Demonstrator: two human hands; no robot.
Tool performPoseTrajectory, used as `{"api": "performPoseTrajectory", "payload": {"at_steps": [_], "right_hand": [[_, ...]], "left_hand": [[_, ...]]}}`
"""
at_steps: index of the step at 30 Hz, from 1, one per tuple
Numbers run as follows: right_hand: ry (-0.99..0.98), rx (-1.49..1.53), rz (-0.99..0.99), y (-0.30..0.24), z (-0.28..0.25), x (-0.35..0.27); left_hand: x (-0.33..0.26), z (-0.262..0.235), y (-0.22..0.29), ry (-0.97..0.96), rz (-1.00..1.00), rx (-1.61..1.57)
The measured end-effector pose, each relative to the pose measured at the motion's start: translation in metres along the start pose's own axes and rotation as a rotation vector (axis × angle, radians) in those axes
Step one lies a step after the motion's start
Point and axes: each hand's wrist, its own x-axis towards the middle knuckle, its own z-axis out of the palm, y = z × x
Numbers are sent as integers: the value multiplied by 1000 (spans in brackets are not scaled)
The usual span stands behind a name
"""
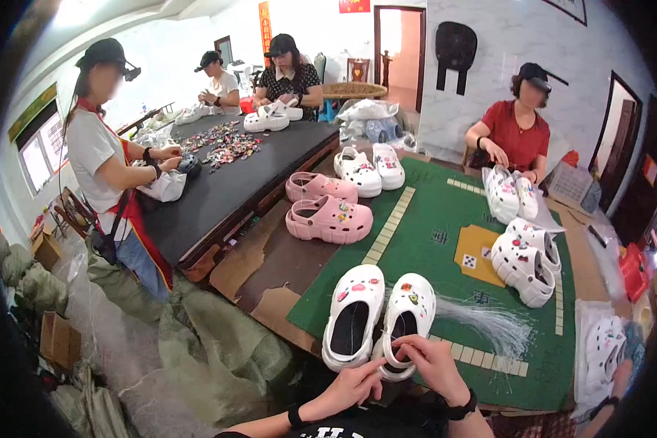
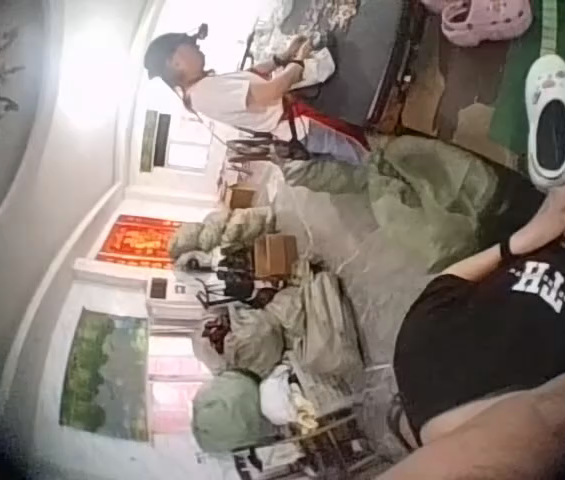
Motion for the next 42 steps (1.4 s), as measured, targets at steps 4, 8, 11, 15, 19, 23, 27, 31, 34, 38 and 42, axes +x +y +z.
{"api": "performPoseTrajectory", "payload": {"at_steps": [4, 8, 11, 15, 19, 23, 27, 31, 34, 38, 42], "right_hand": [[144, -326, -21, -11, -18, 6], [21, -738, -308, -3, -33, 9], [-147, -776, -302, -1, -38, 25], [-344, -732, -346, -6, -46, 43], [-509, -442, -274, 3, -42, 58], [-582, -292, -145, 14, -37, 56], [-317, -333, -225, 2, -36, 48], [-43, -286, -246, -35, -36, 43], [-73, -403, -525, -41, -11, 49], [-278, -494, -708, -33, 39, 55], [-363, -610, -777, -22, 55, 60]], "left_hand": [[8, -2, -2, -5, 94, -101], [14, 2, -5, -4, 152, -155], [17, 4, -7, 46, 206, -155], [20, 6, -11, 72, 226, -157], [24, 8, -8, 50, 205, -178], [29, 3, -12, 124, 117, -350], [4, -10, 9, 262, 152, -290], [-46, -41, 18, 261, 242, -291], [-67, -54, 6, 399, 359, -429], [-79, -65, -11, 438, 306, -581], [-88, -69, -26, 319, 344, -670]]}}
